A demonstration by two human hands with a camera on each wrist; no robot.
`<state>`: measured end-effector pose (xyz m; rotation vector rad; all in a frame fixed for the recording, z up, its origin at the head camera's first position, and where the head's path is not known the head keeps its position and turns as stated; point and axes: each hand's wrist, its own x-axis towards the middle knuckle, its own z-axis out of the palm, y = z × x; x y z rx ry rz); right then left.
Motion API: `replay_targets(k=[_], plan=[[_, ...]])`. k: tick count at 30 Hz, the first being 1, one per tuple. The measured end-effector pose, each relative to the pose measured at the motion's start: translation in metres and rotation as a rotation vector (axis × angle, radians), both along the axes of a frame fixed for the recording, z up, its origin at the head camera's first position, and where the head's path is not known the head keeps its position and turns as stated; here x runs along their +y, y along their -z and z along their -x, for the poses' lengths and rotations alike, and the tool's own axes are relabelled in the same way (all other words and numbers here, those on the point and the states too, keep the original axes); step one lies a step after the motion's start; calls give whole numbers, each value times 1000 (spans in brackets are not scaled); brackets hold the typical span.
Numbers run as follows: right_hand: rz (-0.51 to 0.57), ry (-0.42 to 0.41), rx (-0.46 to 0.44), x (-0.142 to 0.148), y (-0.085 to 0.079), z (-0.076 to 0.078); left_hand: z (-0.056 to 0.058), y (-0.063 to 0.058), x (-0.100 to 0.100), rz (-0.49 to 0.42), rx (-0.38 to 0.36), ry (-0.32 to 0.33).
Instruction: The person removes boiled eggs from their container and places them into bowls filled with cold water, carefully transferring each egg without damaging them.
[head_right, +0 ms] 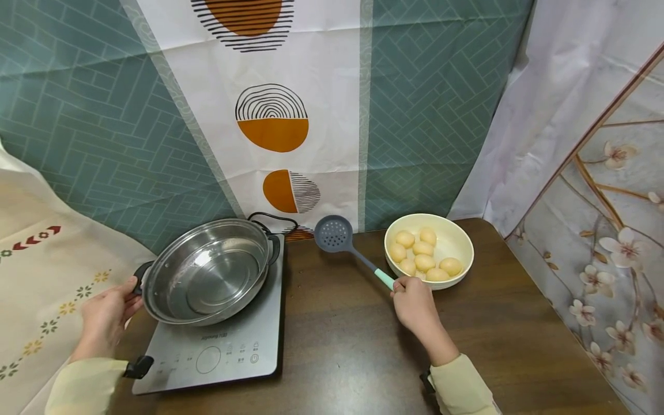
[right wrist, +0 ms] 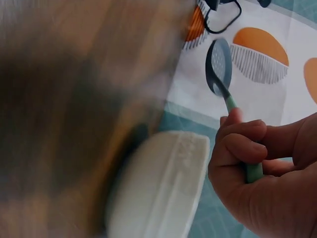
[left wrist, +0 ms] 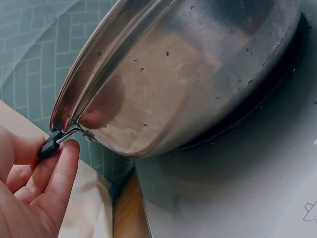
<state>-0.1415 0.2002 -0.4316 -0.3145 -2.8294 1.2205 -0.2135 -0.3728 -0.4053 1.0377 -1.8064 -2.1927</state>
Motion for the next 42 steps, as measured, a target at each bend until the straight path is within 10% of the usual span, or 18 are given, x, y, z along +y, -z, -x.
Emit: replay_targets(k=[22, 35, 42], plan=[[185, 173, -117, -41, 39, 8, -5, -3, 2, -9, -35, 20], [338, 17, -227, -60, 46, 10, -7, -1, 0, -29, 15, 13], [87, -67, -210, -69, 44, 10, -8, 0, -1, -11, -8, 21]])
